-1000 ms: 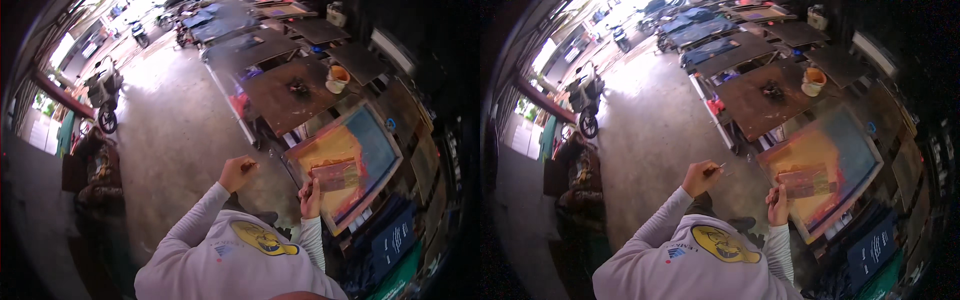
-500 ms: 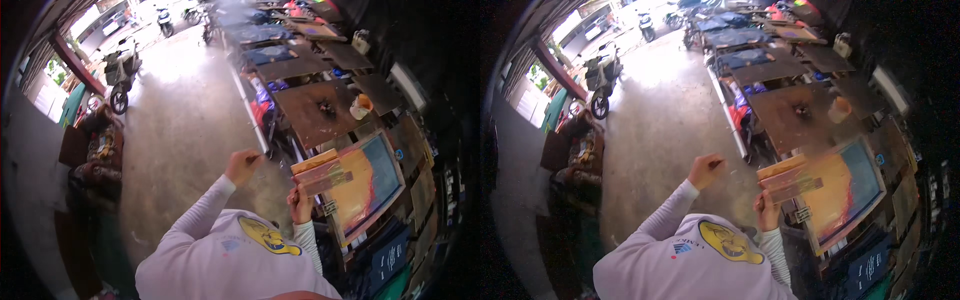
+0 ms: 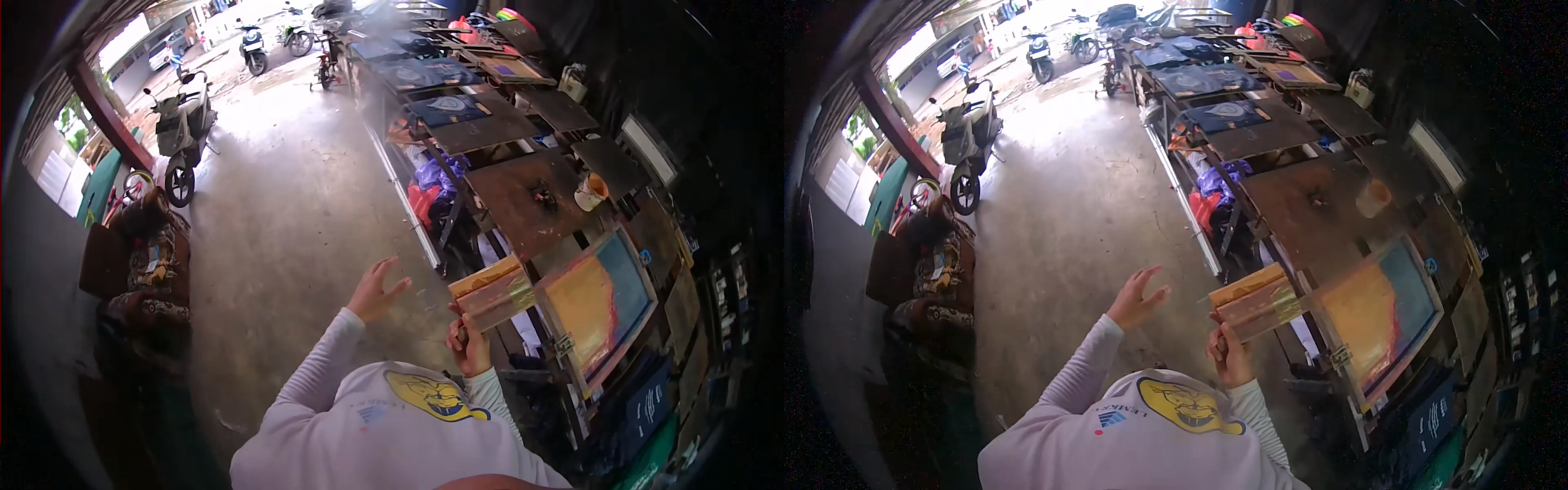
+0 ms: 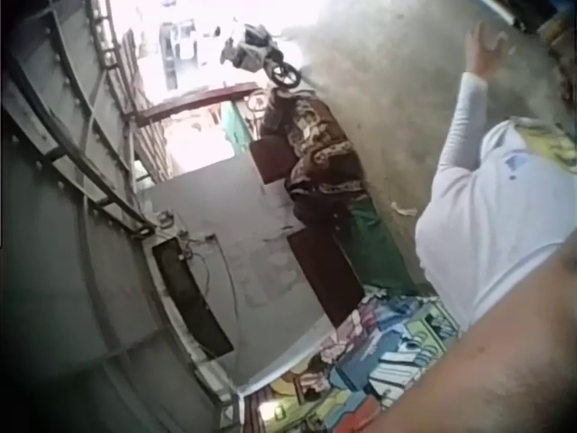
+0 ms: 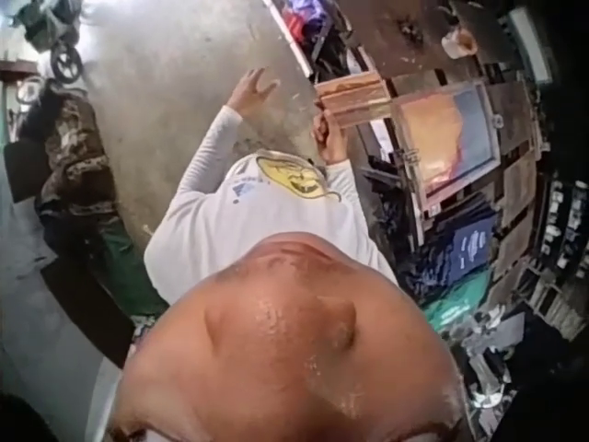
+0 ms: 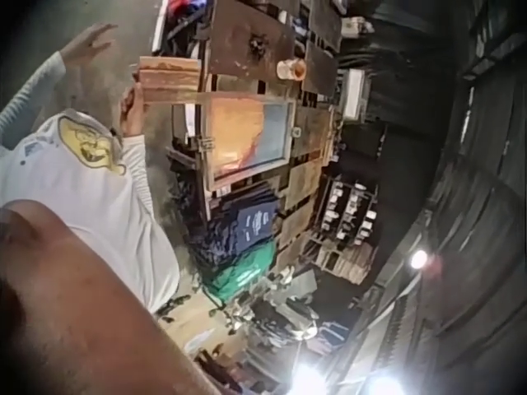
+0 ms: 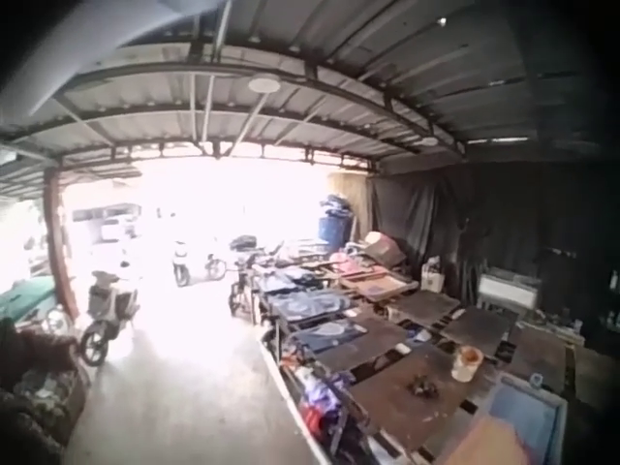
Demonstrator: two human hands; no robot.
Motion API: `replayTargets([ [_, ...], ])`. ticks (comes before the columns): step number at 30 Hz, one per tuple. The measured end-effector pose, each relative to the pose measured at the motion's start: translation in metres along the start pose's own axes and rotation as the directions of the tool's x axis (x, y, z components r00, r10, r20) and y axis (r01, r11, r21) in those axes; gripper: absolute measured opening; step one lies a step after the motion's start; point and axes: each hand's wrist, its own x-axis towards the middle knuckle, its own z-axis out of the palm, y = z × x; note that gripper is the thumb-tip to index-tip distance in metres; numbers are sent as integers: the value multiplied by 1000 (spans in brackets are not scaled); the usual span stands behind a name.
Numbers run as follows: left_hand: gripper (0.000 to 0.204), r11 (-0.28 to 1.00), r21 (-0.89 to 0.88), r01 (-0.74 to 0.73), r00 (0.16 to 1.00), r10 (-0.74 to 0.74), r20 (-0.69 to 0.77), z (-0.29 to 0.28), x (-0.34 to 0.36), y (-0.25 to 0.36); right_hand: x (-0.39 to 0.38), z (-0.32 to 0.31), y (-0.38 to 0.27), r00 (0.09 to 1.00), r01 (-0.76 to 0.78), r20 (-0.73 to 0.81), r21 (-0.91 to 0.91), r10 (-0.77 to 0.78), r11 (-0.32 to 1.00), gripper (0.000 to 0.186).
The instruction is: The user is applying ink to a screen and then using a squeegee to print a design onto t-shirts at a screen printing station.
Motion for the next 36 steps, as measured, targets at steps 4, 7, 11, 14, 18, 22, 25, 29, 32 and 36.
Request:
replayTargets([
  [4, 65, 999, -27, -31, 997, 29, -76, -18, -21, -30, 12, 16, 6, 1000, 0, -4, -99, 0, 995, 39],
  [7, 63, 995, -83, 62, 998, -61, 17, -8, -26, -40, 14, 17, 6, 999, 29, -26, -102, -32, 994, 38],
  [11, 62, 993, -102, 58, 989, -43, 140, 14, -19, -15, 1, 13, -10, 994, 91, -52, -25, -92, 996, 37],
  [14, 66, 990, 139, -26, 999, 19, 50, 31, 0, -7, -2, -18, -23, 998, 68, -9, 6, -68, 998, 37],
  [18, 56, 992, 112, 58, 996, -51, -66, 62, 15, 14, -15, -54, -58, 993, 85, -77, -24, -87, 996, 36],
  [22, 56, 989, 47, 140, 984, -134, -117, 118, 8, 46, -33, -99, -104, 994, 67, -81, -51, -71, 996, 37],
  [25, 58, 988, 55, 144, 989, -141, -41, 167, -3, 80, -40, -140, -134, 995, 71, -70, -50, -74, 996, 38],
  [29, 57, 984, 131, 125, 991, -129, 22, 231, -15, 89, -46, -187, -171, 996, 18, -80, -111, -27, 994, 34],
  [32, 57, 985, 122, 121, 992, -115, -51, 263, -24, 116, -53, -229, -193, 999, -39, -23, -174, 36, 984, 33],
  [36, 58, 981, 131, 141, 988, -131, -82, 278, -38, 143, -55, -261, -212, 995, -83, 33, -193, 91, 978, 35],
])
